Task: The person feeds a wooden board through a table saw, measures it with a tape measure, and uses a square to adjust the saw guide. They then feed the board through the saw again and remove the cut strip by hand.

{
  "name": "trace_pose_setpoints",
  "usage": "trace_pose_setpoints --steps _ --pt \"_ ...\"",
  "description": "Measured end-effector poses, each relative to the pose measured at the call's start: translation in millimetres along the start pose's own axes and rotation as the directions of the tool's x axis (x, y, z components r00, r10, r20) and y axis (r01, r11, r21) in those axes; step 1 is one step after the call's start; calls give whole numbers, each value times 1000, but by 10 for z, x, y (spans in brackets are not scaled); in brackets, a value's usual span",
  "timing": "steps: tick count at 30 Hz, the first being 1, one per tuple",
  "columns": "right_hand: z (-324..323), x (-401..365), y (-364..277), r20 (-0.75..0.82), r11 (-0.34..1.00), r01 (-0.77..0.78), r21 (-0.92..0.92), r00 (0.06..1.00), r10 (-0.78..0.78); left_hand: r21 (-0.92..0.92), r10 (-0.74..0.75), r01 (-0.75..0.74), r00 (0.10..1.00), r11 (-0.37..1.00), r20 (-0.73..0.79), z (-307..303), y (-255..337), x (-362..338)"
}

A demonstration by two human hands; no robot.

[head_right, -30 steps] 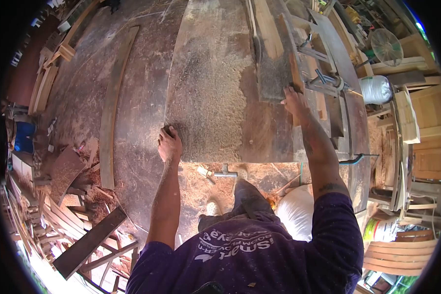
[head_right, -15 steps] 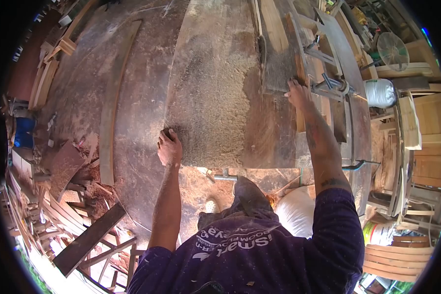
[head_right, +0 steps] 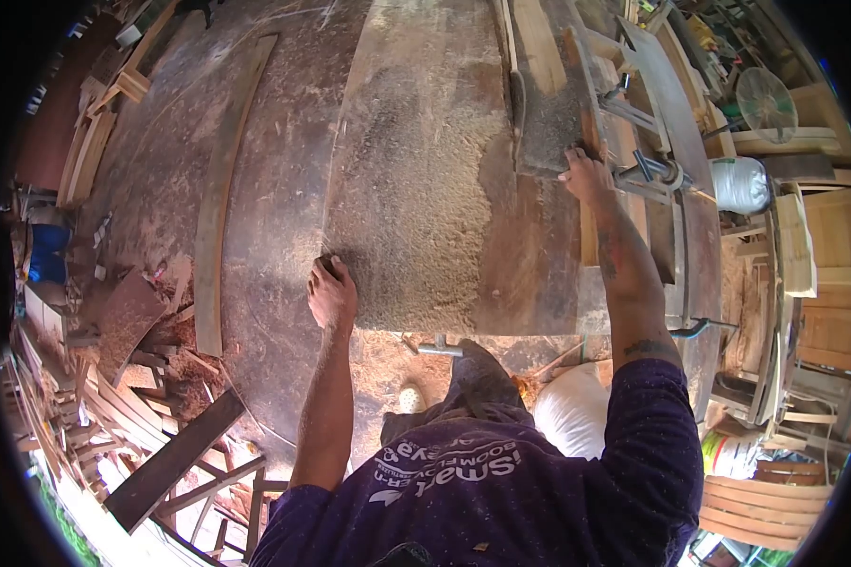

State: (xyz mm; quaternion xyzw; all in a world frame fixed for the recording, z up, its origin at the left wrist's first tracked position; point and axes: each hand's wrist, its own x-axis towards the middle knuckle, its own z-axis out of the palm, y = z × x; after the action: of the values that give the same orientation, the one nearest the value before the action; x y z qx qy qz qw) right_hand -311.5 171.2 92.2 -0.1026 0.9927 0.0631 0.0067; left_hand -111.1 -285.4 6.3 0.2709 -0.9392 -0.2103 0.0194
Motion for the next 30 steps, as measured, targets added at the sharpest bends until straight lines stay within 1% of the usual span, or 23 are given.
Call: trace_pose_setpoints --steps 1,4,7,10,12,19,20,22,24,26,28,29,30 --pt "-12 16 -7 1 1000 0 1 1000 0 7 -9 9 1000 1000 19 -9 6 1" --pt "17 86 16 33 999 -31 11 999 31 -8 2 -2 1000 1000 2 16 -7 0" --pt "47 154 44 20 1000 -22 8 1000 21 -21 -18 19 999 1000 31 23 -20 -2" --pt "29 183 28 -23 1000 -14 4 1000 14 -28 -6 7 999 1000 33 23 -29 4" --pt "3 211 25 -1 999 -36 17 999 37 -26 -2 2 1000 1000 20 26 -30 -4" --pt "-7 388 77 46 1000 -23 19 999 22 -40 -3 2 1000 999 -6 -40 26 -25" --pt "0 428 84 44 999 -38 39 998 36 -39 -6 6 1000 999 -8 -49 31 -24" --pt "38 522 117 38 997 -47 61 998 45 -29 -34 36 998 999 59 -76 49 -8" --pt "74 628 159 39 996 -75 50 997 73 -22 -34 35 998 999 45 -44 28 1" --pt "207 789 290 33 996 -57 64 998 55 -18 -37 37 999 999 27 -1 -6 3" --pt "210 969 356 29 996 -37 79 999 35 -9 -19 19 1000 1000 9 2 -31 -4" --pt "221 1039 390 23 996 -36 86 999 35 -22 -15 16 999 1000 44 -5 -51 5" --pt "196 1106 386 18 995 -36 92 999 34 -24 -23 23 999 999 38 -10 -49 12"
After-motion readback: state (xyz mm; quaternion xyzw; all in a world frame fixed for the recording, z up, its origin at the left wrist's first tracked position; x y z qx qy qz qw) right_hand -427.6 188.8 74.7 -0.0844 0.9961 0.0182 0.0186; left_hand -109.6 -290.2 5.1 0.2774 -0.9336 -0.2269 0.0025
